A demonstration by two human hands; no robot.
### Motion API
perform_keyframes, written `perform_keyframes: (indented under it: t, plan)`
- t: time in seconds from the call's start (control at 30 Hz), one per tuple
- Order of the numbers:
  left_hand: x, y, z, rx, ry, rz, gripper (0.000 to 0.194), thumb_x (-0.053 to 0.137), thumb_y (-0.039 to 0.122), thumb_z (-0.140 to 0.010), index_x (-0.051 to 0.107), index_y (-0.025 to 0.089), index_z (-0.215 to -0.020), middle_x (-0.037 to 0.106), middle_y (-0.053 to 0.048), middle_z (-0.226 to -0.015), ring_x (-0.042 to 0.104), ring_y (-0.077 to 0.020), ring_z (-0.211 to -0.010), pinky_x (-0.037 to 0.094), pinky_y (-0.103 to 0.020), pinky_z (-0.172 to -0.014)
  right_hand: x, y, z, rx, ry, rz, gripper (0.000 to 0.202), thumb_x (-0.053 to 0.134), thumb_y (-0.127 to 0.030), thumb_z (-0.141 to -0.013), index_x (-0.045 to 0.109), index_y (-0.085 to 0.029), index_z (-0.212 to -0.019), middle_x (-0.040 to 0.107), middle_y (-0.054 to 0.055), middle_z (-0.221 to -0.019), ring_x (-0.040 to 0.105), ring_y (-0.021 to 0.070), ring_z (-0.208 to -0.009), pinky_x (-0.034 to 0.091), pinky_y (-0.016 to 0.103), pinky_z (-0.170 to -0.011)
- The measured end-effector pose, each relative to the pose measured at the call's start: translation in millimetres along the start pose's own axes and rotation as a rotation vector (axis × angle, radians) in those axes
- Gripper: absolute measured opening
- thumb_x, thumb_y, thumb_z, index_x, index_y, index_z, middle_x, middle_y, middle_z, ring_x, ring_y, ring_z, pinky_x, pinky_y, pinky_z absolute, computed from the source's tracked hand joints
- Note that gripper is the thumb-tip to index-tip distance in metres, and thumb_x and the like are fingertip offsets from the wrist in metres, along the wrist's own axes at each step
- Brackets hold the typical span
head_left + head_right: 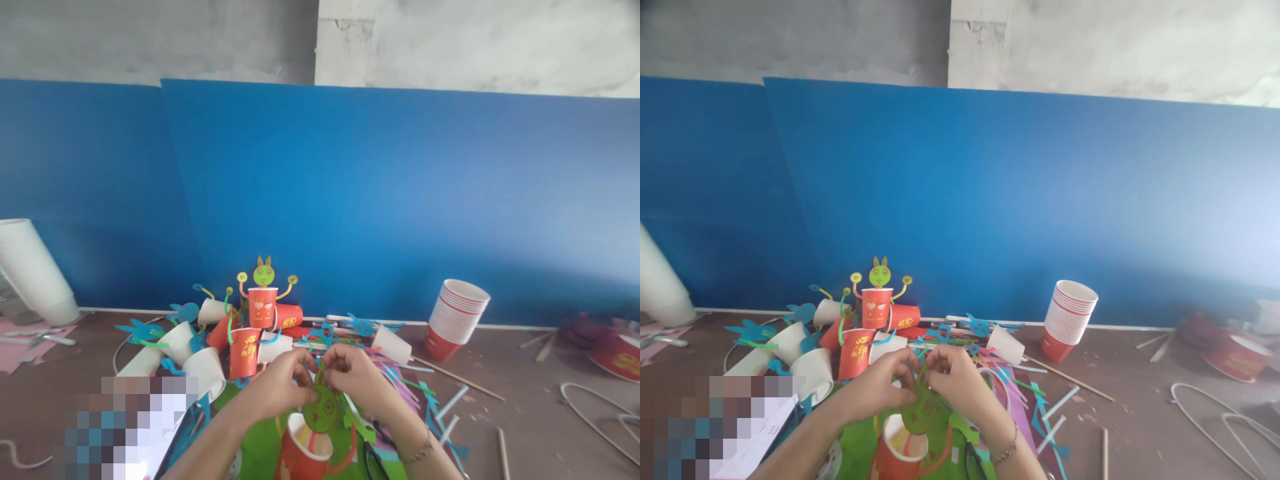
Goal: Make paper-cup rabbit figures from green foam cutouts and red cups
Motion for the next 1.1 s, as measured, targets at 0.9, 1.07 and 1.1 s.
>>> perform_keyframes:
  t: [0.9,1.07,1.1]
  plan:
    - [-11.2,9,-4,0.096,0.106,0.034,0.018,0.064,0.03,-0.069,0.054,0.017,-0.061,0.051,0.003,-0.059,0.046,-0.0133,-0.059,0.032,-0.024,-0.056,-8,-6,3,-0.064,-0.012,0.156,0.013,0.06,-0.017,-0.067,0.061,-0.015,-0.053,0.053,-0.003,-0.054,0.045,0.0117,-0.055,0.035,0.023,-0.054]
    - [-22.1,24,3,0.238,0.259,-0.201,0.01,0.065,0.025,-0.07,0.06,0.018,-0.065,0.057,0.0,-0.072,0.052,-0.018,-0.075,0.037,-0.024,-0.066,-9,-5,2,-0.066,0.002,0.156,0.013,0.059,-0.017,-0.066,0.064,-0.015,-0.054,0.058,-0.001,-0.055,0.05,0.0139,-0.057,0.039,0.024,-0.057]
    - [-22.0,26,4,0.248,0.264,-0.209,0.009,0.066,0.025,-0.069,0.061,0.018,-0.067,0.057,0.0,-0.074,0.052,-0.0186,-0.077,0.037,-0.025,-0.068,-9,-5,2,-0.068,0.005,0.158,0.012,0.06,-0.017,-0.066,0.064,-0.015,-0.055,0.058,-0.001,-0.056,0.051,0.0142,-0.057,0.039,0.024,-0.057]
Point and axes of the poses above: each hand's wrist, its own z-axis away from the middle knuckle, its own x-axis out of the palm, y = z × x, the point moved 7 cm from there along -z, towards the middle knuckle
